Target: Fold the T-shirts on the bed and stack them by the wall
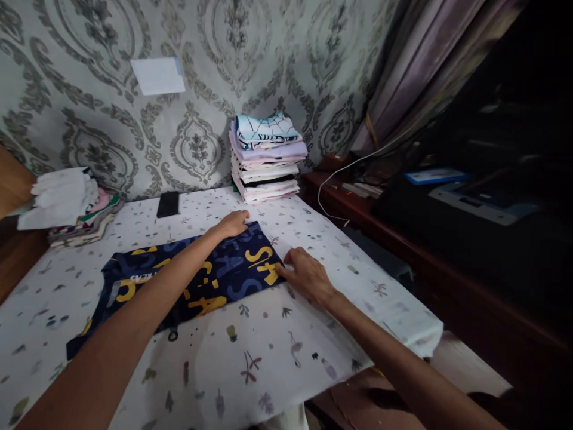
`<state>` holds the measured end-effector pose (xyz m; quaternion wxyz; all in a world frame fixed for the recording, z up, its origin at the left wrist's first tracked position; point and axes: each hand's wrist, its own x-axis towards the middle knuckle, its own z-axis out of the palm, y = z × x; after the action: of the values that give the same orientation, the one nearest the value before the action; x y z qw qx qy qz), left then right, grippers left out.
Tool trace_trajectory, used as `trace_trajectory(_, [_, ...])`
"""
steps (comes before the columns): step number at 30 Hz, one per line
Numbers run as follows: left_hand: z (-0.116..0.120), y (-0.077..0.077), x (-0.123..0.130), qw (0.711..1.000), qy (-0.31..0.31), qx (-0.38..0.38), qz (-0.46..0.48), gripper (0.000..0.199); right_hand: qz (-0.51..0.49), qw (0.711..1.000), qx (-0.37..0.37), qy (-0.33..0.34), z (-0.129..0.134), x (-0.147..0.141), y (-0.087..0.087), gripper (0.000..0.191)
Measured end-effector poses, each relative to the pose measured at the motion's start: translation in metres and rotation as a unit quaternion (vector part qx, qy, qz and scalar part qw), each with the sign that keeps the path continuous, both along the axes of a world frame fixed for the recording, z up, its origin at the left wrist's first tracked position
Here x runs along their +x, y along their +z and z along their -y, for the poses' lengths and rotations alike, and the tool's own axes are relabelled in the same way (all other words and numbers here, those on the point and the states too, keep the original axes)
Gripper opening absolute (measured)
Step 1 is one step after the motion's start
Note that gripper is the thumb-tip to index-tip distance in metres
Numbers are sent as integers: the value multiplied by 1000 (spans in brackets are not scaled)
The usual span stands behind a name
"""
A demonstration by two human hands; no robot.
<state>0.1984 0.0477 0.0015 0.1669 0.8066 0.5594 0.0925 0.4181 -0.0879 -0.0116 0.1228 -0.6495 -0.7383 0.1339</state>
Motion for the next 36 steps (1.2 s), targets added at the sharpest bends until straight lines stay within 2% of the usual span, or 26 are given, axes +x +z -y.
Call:
trace_trajectory(2, [-11, -6, 7, 1000, 7, -15, -3, 39, 0, 1000, -11, 1, -1, -2, 2, 16])
trace_trajectory(5, [-21, -9, 10, 999, 17, -34, 7, 29, -26, 999, -24, 0, -4, -4, 2, 14])
trace_trajectory(9, [-23, 2, -1, 998, 22, -34, 57, 24, -150, 988, -30, -18, -5, -9, 4, 16])
trace_trajectory(11, [-19, 13, -18, 995, 29, -26, 88, 29, -239, 971, -13, -15, -2, -17, 9, 17])
trace_trajectory(14, [-5, 34, -56, 981, 57, -28, 183, 33, -329, 943, 35, 20, 6, -38, 23, 17])
trace_trajectory(17, [17, 51, -102, 954, 79, -73, 279, 22, -358, 929, 62, 77, 20, -71, 39, 16])
trace_trajectory(20, [41, 57, -144, 934, 106, -118, 320, 17, -339, 927, 82, 139, 33, -112, 46, 14])
trace_trajectory(23, [63, 49, -175, 902, 149, -167, 370, 25, -281, 933, 98, 203, 43, -153, 39, 9])
trace_trajectory(27, [81, 23, -200, 839, 194, -216, 461, 26, -125, 949, 92, 275, 55, -195, 21, 10])
trace_trajectory(30, [88, 6, -210, 803, 212, -254, 495, 24, -29, 951, 75, 297, 62, -209, 12, 11])
trace_trajectory(33, [91, -4, -216, 776, 213, -284, 521, 20, 11, 950, 72, 303, 65, -212, 9, 11])
trace_trajectory(36, [90, -7, -217, 772, 207, -277, 534, 25, 24, 947, 83, 309, 67, -211, 6, 11])
